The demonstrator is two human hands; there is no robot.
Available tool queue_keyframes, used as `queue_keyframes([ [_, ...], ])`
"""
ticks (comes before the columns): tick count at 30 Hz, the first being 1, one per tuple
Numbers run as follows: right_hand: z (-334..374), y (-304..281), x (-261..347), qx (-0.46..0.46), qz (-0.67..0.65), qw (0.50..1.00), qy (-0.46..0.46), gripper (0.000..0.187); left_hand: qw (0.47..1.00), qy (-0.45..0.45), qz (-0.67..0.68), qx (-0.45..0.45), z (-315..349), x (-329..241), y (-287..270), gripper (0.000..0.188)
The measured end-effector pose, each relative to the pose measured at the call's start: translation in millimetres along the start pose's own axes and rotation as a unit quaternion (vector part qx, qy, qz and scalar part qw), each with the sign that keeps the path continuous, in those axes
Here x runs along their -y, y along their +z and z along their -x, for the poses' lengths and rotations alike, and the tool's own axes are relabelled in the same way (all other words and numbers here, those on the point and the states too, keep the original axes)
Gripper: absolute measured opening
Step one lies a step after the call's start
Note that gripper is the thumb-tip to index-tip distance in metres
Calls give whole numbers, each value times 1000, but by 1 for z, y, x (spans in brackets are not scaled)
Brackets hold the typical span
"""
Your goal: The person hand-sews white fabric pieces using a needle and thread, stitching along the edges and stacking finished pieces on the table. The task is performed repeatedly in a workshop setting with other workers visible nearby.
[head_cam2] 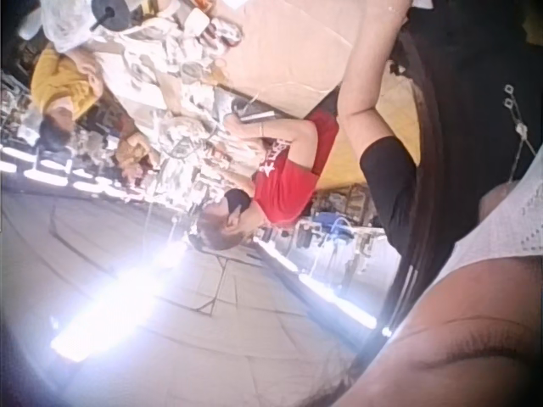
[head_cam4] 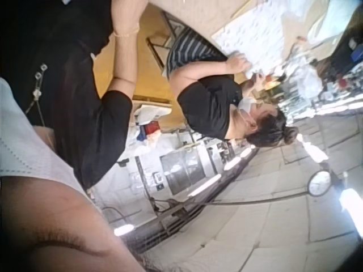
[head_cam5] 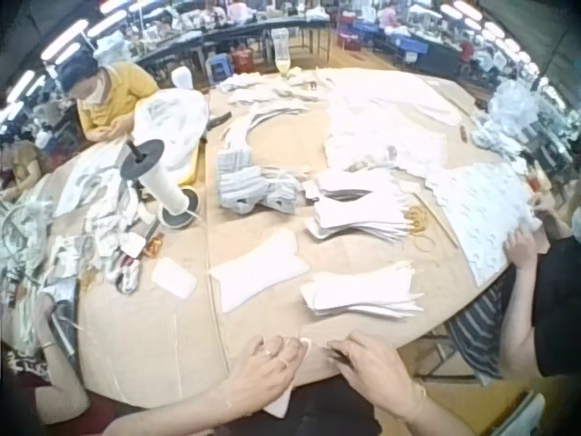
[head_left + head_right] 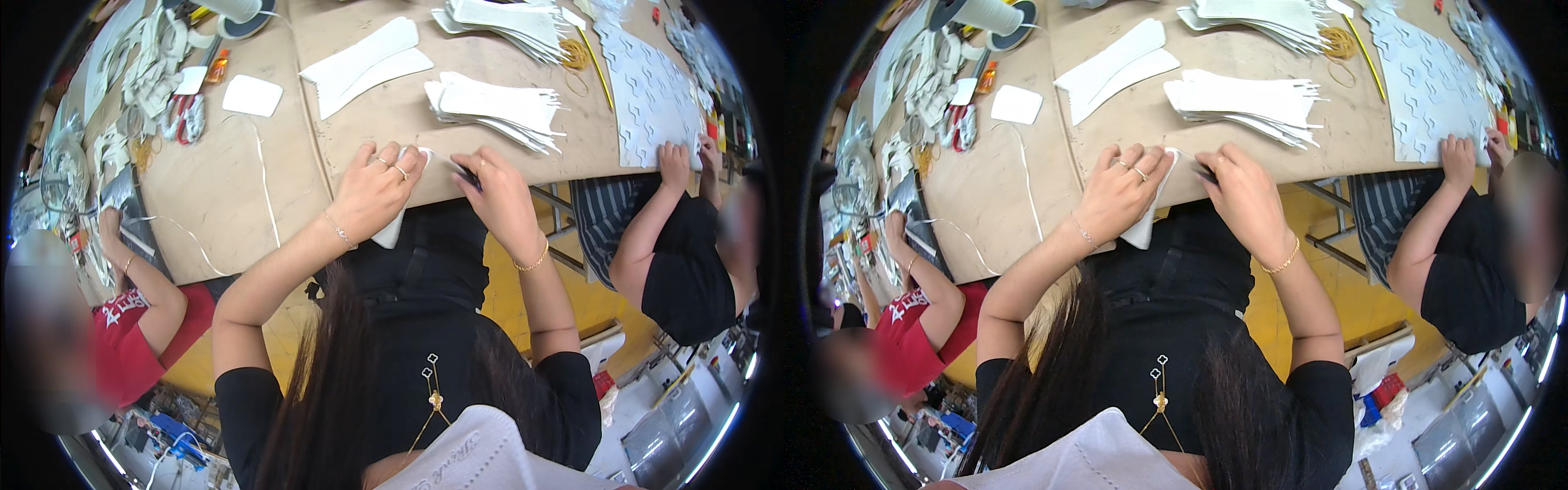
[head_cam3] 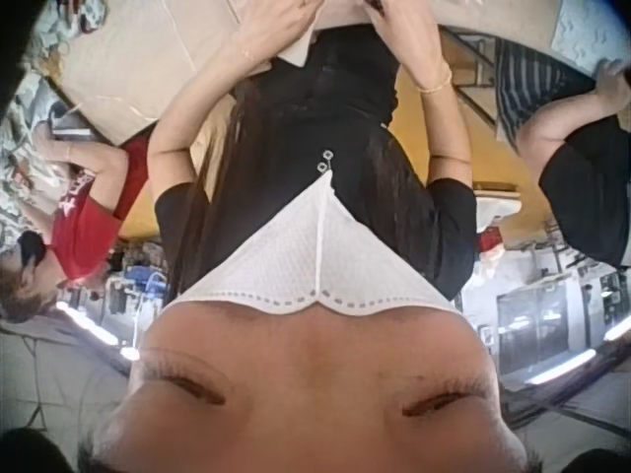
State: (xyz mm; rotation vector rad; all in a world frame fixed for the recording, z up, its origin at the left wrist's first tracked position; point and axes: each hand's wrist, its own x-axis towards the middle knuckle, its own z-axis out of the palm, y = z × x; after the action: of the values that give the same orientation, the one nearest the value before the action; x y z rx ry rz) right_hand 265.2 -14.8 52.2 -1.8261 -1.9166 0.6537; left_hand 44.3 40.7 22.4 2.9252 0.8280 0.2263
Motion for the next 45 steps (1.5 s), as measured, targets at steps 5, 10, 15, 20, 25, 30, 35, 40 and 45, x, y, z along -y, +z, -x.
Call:
queue_keyframes([
  [5, -54, 29, 21, 6, 62, 996, -62, 17, 991, -115, -30, -53, 25, 2, 1, 44],
  [10, -62, 44, 35, -21, 77, 991, -109, 16, 983, -153, 24, -95, 31, 6, 8, 41],
  [15, -36, 40, 40, -16, 63, 992, -109, 21, 984, -148, 62, -80, 27, 12, 7, 41],
  [20, 1, 47, 51, -10, 61, 995, -79, 36, 981, -146, 104, -78, 24, 16, 4, 35],
  [25, 16, 54, 55, -10, 47, 997, -58, 39, 974, -153, 150, -72, 25, 21, 3, 35],
  [30, 18, 54, 56, 4, 58, 997, -44, 39, 971, -156, 169, -65, 24, 25, -1, 37],
  [35, 17, 54, 55, 11, 57, 998, -37, 43, 970, -160, 175, -60, 22, 26, -4, 37],
  [40, 18, 56, 56, 24, 69, 997, -27, 43, 964, -177, 189, -53, 21, 25, -2, 36],
  [45, 17, 52, 58, 23, 61, 998, -19, 44, 963, -180, 191, -55, 20, 25, -2, 35],
])
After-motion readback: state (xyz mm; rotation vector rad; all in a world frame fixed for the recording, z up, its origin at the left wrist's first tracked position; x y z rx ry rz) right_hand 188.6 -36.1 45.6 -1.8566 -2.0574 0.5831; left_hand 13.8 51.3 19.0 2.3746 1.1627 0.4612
